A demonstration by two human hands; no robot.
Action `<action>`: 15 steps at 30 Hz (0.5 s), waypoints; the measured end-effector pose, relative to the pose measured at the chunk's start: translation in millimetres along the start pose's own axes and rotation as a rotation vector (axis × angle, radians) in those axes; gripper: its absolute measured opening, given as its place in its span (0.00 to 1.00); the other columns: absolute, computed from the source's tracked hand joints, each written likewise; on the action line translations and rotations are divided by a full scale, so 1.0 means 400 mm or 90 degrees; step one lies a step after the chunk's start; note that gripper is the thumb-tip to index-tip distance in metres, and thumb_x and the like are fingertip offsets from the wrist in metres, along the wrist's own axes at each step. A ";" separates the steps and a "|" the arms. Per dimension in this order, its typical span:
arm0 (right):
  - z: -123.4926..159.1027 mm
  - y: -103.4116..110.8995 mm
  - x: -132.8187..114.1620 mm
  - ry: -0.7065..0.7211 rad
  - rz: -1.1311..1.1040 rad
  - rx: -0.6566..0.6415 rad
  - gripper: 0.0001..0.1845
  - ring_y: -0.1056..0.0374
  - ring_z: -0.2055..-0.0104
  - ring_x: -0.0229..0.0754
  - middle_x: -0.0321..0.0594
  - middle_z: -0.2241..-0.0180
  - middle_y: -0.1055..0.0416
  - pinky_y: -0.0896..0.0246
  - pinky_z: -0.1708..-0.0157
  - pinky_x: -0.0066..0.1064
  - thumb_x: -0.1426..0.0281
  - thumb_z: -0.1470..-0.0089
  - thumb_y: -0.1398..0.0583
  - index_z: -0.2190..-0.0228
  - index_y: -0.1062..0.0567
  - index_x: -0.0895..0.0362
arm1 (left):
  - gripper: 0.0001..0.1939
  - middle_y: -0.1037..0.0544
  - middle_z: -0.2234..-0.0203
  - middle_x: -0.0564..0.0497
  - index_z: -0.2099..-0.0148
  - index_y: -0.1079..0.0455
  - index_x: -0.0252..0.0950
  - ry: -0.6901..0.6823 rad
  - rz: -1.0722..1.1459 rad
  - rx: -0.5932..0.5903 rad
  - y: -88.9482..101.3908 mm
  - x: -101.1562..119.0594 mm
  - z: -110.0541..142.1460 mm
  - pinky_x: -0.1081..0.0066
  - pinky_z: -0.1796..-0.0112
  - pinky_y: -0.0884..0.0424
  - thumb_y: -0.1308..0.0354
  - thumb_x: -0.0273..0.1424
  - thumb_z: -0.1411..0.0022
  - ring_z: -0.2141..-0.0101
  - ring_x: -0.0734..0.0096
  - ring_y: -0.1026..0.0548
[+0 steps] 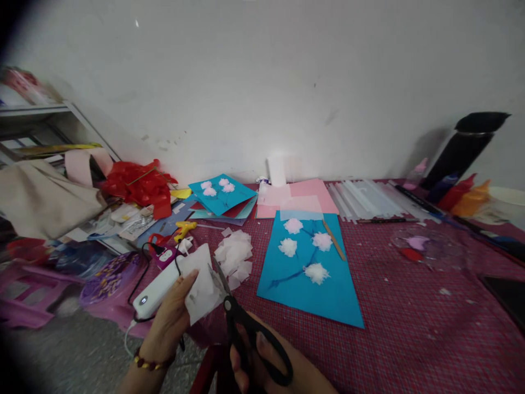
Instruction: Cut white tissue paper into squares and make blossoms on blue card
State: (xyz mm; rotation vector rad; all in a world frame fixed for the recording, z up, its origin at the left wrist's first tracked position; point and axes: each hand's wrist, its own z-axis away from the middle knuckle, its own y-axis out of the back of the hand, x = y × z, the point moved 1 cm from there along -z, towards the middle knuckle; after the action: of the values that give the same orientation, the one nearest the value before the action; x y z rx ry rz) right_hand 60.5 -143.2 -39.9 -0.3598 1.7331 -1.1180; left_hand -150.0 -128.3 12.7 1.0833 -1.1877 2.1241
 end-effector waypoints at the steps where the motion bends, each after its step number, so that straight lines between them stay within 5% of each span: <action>1: 0.001 -0.001 0.001 -0.008 -0.007 0.000 0.31 0.34 0.73 0.34 0.42 0.66 0.29 0.45 0.74 0.24 0.48 0.47 0.41 0.52 0.30 0.58 | 0.18 0.17 0.67 0.45 0.53 0.28 0.33 0.009 -0.001 -0.010 -0.003 -0.005 0.003 0.64 0.61 0.23 0.36 0.24 0.48 0.63 0.56 0.19; 10: 0.062 0.012 0.030 -0.106 -0.120 0.054 0.28 0.30 0.63 0.40 0.46 0.58 0.28 0.39 0.66 0.28 0.52 0.45 0.41 0.50 0.32 0.57 | 0.17 0.18 0.64 0.46 0.53 0.28 0.37 -0.050 -0.009 0.034 0.004 -0.013 0.003 0.64 0.58 0.24 0.36 0.26 0.47 0.61 0.58 0.20; 15: 0.075 0.009 0.036 -0.110 -0.087 0.097 0.30 0.30 0.67 0.40 0.46 0.63 0.27 0.38 0.69 0.28 0.52 0.44 0.41 0.48 0.34 0.58 | 0.18 0.18 0.64 0.48 0.50 0.29 0.39 -0.051 0.015 0.018 0.011 -0.006 0.004 0.63 0.55 0.25 0.39 0.28 0.43 0.58 0.58 0.21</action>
State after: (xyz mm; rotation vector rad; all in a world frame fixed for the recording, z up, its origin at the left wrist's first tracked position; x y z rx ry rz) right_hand 80.7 -166.3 -53.3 -0.4720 1.4803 -1.2709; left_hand -151.0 -132.0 9.1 1.1815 -1.2161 2.1394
